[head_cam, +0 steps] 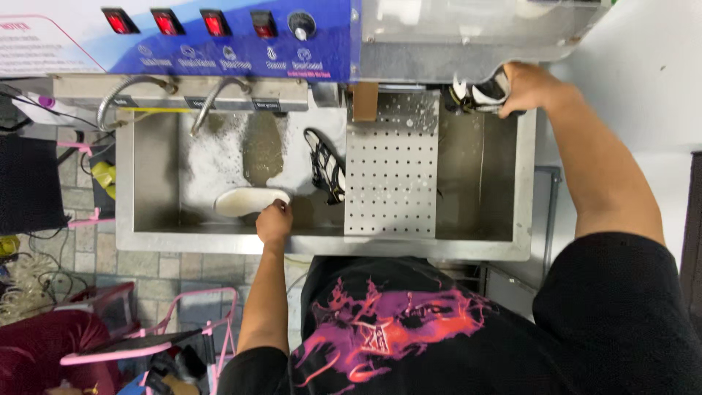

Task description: The person uses a multifunctional shoe washing machine to clean a pair of black and white sneakers. They scrub the shoes with rotating brushes, rinse them with water, and then manually scrub the soles with a brush in a sink.

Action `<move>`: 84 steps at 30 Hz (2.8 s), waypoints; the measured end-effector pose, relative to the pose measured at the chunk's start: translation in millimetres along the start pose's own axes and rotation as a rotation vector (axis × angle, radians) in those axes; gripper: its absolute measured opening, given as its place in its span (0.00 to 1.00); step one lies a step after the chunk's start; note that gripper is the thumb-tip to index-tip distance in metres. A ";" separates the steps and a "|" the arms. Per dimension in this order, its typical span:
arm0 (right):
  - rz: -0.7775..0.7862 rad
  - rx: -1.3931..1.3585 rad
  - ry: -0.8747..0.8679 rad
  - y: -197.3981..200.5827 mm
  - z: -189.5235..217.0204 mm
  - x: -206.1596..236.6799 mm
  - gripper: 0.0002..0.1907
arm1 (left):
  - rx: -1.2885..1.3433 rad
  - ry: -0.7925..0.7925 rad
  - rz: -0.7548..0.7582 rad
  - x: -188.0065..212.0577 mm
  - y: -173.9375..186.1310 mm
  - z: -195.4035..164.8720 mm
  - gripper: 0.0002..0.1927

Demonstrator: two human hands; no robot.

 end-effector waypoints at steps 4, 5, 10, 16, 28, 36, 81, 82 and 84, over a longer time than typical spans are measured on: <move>0.088 0.011 -0.014 -3.4 12.8 4.5 0.35 | 0.031 -0.028 0.007 -5.3 0.3 -1.4 0.12; -0.020 0.062 0.088 6.0 29.3 7.9 0.36 | 0.037 -0.044 -0.014 -6.7 0.7 -1.1 0.13; -0.053 0.293 0.122 0.4 66.5 5.4 0.30 | 0.030 -0.021 -0.022 -6.1 -3.9 5.4 0.12; 0.043 0.233 0.022 -7.6 32.3 -0.2 0.29 | 0.057 -0.042 -0.054 -5.7 -2.3 3.1 0.12; -0.112 0.109 0.263 18.3 17.8 -6.9 0.53 | 0.094 -0.036 -0.059 -10.8 -2.8 9.5 0.12; 0.122 -0.136 -0.205 -21.9 -15.0 -33.3 0.43 | 0.087 -0.056 -0.075 -13.7 -4.4 8.1 0.12; -0.158 -0.033 0.086 -14.3 -20.2 -28.4 0.39 | 0.017 -0.010 -0.013 -18.6 -17.4 5.6 0.12; -0.032 0.009 -0.059 -25.9 -32.3 -36.2 0.41 | 0.019 -0.013 -0.013 -18.2 -17.1 4.9 0.12; 0.079 0.053 -0.098 -33.6 -29.6 -45.9 0.42 | 0.010 -0.008 -0.008 -17.6 -17.3 4.3 0.12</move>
Point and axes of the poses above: each hand's wrist, its own x-axis away from the middle knuckle, its own y-axis out of the back of the hand, z = x × y, the point moved 10 cm from there along -x, towards the middle knuckle, and after that the axes turned 8 degrees about z, right-handed, at the moved point
